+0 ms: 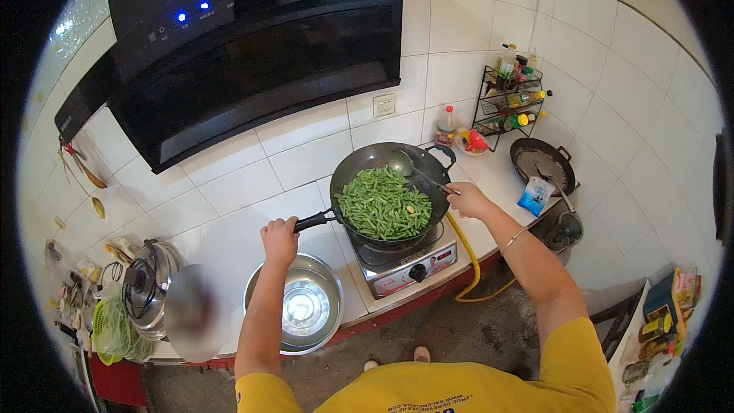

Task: The person adds chopped green beans from a metal bowl into a wok on a gas stove, stirs them with a spatula, pours salt from a bag, and adds liquid from a yellow bottle.

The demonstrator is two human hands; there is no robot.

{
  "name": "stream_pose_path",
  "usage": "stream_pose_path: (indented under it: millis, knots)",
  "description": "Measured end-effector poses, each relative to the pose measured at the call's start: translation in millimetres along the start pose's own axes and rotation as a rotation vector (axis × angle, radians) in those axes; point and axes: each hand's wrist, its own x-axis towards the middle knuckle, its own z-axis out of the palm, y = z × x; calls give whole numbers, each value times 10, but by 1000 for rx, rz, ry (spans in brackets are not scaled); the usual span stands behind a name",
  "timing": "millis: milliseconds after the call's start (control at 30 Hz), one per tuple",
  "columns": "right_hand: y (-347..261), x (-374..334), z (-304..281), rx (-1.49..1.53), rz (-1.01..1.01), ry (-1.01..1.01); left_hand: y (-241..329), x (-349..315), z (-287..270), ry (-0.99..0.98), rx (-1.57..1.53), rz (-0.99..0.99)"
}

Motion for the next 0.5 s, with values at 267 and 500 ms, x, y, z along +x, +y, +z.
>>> stream_pose_path:
  millis: [267,500]
  knots:
    - [-438,-172,364,-775,-626,-13,-32,-91,-11,46,-69,32]
    - [-579,-1020,-78,-1063,-697,-32,-17,-103,19,35,-126,7]
